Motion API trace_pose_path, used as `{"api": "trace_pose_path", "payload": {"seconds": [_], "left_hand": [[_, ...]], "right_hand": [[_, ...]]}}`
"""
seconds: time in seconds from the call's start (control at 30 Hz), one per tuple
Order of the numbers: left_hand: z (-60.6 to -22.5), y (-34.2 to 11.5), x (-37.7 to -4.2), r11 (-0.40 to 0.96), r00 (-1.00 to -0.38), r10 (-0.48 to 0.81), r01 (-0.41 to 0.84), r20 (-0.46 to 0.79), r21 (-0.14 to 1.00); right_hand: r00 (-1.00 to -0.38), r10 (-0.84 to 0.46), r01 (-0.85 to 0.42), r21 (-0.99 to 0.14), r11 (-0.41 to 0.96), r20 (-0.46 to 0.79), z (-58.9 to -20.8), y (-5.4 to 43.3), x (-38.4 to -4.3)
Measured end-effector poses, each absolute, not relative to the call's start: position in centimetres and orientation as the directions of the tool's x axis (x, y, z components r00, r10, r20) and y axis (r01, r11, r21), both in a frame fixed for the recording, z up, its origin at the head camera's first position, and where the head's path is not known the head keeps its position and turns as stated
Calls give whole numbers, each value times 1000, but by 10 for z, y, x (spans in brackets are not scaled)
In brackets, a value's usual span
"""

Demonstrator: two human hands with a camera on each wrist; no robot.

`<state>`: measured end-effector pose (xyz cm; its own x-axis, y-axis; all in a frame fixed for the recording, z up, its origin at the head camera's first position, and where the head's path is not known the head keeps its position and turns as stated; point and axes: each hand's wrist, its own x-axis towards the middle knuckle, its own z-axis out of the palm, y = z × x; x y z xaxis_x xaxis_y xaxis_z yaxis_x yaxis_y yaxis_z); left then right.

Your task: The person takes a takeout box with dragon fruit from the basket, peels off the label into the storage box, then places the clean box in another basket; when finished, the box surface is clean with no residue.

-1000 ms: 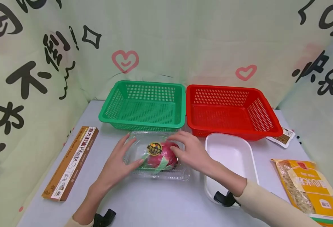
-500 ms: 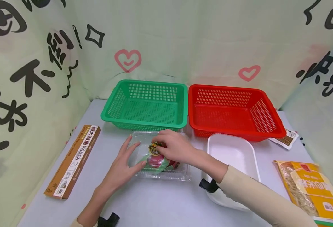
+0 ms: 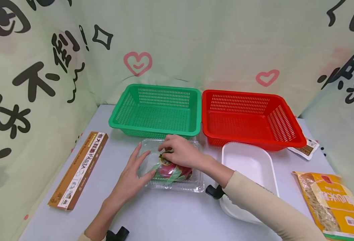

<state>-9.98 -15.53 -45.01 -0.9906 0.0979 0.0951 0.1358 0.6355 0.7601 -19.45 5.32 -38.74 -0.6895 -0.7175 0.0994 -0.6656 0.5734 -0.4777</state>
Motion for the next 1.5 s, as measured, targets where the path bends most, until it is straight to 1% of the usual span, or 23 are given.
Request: {"api": "trace_pose_path", "payload": {"seconds": [0.2,0.5,0.77,1.03,1.27,1.5], "left_hand": [[-451,-155,-99,628,-990,93,144,109,765],[-451,-154,-100,622,-989,84,146,120,769],[-454,-154,-101,611,-986,84,165,144,774],[-455,-154,-101,615,-983,78,177,164,769],[-453,-154,-101,607,-985,75,170,157,776],[-451,-153,-100,596,-987,72,156,140,788]], "right_hand": [[-683,-724,-672,-474,570,97,-388,50,-195],[-711,-696,-648,-479,593,100,-390,46,-196],[-719,-687,-651,-452,610,108,-389,43,-196],[-708,-696,-657,-470,590,116,-387,45,-198],[-690,-716,-651,-520,553,101,-381,50,-197],[-668,-732,-670,-536,514,134,-379,54,-198]]}}
